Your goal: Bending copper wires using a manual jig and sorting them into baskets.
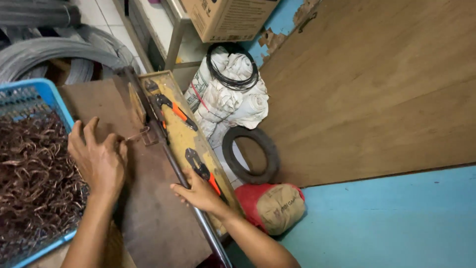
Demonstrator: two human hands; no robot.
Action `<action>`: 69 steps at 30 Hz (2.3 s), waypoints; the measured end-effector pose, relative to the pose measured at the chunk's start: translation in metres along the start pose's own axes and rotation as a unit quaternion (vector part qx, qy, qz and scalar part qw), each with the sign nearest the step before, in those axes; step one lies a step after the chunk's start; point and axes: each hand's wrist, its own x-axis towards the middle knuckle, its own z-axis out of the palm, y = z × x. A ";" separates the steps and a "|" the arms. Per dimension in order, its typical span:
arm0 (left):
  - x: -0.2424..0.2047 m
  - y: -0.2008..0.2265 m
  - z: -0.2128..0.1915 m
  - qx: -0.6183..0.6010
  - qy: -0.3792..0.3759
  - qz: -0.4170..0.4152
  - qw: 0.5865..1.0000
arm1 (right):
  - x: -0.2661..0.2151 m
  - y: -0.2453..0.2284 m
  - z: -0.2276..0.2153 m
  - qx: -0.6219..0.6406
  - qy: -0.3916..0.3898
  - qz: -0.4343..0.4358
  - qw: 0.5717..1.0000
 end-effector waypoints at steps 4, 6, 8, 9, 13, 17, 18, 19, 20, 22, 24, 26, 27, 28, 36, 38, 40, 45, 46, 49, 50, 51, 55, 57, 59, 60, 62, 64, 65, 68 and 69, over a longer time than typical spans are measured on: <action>0.003 0.006 0.001 -0.029 -0.023 -0.004 0.999 | -0.032 -0.033 0.002 0.128 -0.028 0.067 0.989; 0.001 0.008 0.001 -0.053 -0.006 0.009 0.999 | -0.045 -0.058 0.005 0.055 0.012 0.121 0.991; 0.007 0.013 0.001 -0.066 -0.004 0.014 0.998 | -0.044 -0.059 0.000 0.080 0.003 0.106 0.991; 0.007 0.014 -0.001 -0.076 -0.003 0.013 0.997 | -0.044 -0.059 -0.002 0.101 -0.014 0.090 0.991; 0.012 0.017 0.005 -0.136 0.000 0.012 0.991 | -0.048 -0.076 -0.019 0.121 -0.029 0.088 0.988; 0.022 0.021 0.019 -0.136 -0.012 -0.006 0.991 | -0.056 -0.095 -0.024 0.119 -0.031 0.096 0.988; 0.026 0.020 0.023 -0.140 -0.021 -0.015 0.990 | -0.056 -0.100 -0.024 0.100 -0.031 0.092 0.990; 0.026 0.021 0.027 -0.142 -0.021 -0.018 0.990 | -0.060 -0.102 -0.023 0.097 -0.031 0.093 0.990; 0.028 0.021 0.030 -0.125 -0.031 -0.019 0.991 | -0.062 -0.105 -0.021 0.087 -0.016 0.104 0.991; 0.030 0.020 0.032 -0.108 -0.040 -0.020 0.993 | -0.060 -0.103 -0.017 0.078 -0.001 0.116 0.990; 0.032 0.021 0.034 -0.140 -0.043 -0.001 0.989 | -0.054 -0.090 -0.015 0.073 0.000 0.099 0.992; 0.032 0.021 0.037 -0.130 -0.050 0.014 0.990 | -0.053 -0.083 -0.013 0.101 -0.012 0.090 0.991; 0.032 0.020 0.039 -0.117 -0.054 0.025 0.991 | -0.051 -0.079 -0.011 0.126 -0.029 0.082 0.988; 0.031 0.018 0.040 -0.117 -0.060 0.024 0.991 | -0.055 -0.086 -0.012 0.128 -0.029 0.087 0.988; 0.042 0.015 0.033 -0.166 -0.030 0.028 0.985 | -0.056 -0.081 -0.011 0.120 -0.021 0.083 0.989; 0.045 0.013 0.043 -0.156 -0.049 0.022 0.986 | -0.049 -0.069 -0.007 0.123 -0.018 0.085 0.989; 0.046 0.011 0.048 -0.144 -0.070 0.015 0.987 | -0.047 -0.063 -0.003 0.127 -0.018 0.088 0.988; 0.047 0.007 0.042 -0.146 -0.038 0.055 0.987 | -0.050 -0.063 0.002 0.091 0.021 0.045 0.995; 0.047 0.009 0.041 -0.148 -0.038 0.057 0.987 | -0.055 -0.063 -0.001 0.091 0.024 0.045 0.995; 0.051 0.009 0.038 -0.150 -0.016 0.057 0.987 | -0.062 -0.064 -0.004 0.054 -0.034 0.015 0.998; 0.049 0.010 0.037 -0.155 -0.023 0.051 0.986 | -0.066 -0.061 -0.003 0.042 -0.009 0.081 0.996; 0.047 0.010 0.036 -0.159 -0.030 0.045 0.986 | -0.069 -0.057 -0.001 0.029 0.016 0.147 0.989; 0.051 0.012 0.038 -0.154 -0.050 0.033 0.986 | -0.071 -0.057 0.001 0.065 0.011 0.099 0.993; 0.049 0.009 0.044 -0.159 -0.046 0.036 0.986 | -0.072 -0.062 0.001 0.082 0.013 0.133 0.988; 0.048 0.008 0.047 -0.155 -0.051 0.033 0.986 | -0.073 -0.064 -0.001 0.070 0.017 0.133 0.989; 0.049 0.008 0.048 -0.151 -0.051 0.032 0.987 | -0.073 -0.066 -0.003 0.057 0.022 0.127 0.990; 0.046 0.011 0.039 -0.153 -0.055 0.028 0.986 | -0.075 -0.065 -0.003 0.060 0.022 0.140 0.988; 0.049 0.012 0.037 -0.155 -0.055 0.024 0.986 | -0.074 -0.070 -0.005 0.061 0.022 0.149 0.987; 0.050 0.011 0.039 -0.156 -0.049 0.028 0.986 | -0.075 -0.074 -0.006 0.058 0.022 0.147 0.987; 0.044 0.008 0.042 -0.168 -0.050 0.022 0.984 | -0.078 -0.075 -0.005 0.060 0.014 0.140 0.988; 0.045 0.009 0.043 -0.178 -0.052 0.017 0.982 | -0.078 -0.075 -0.006 0.066 0.010 0.131 0.989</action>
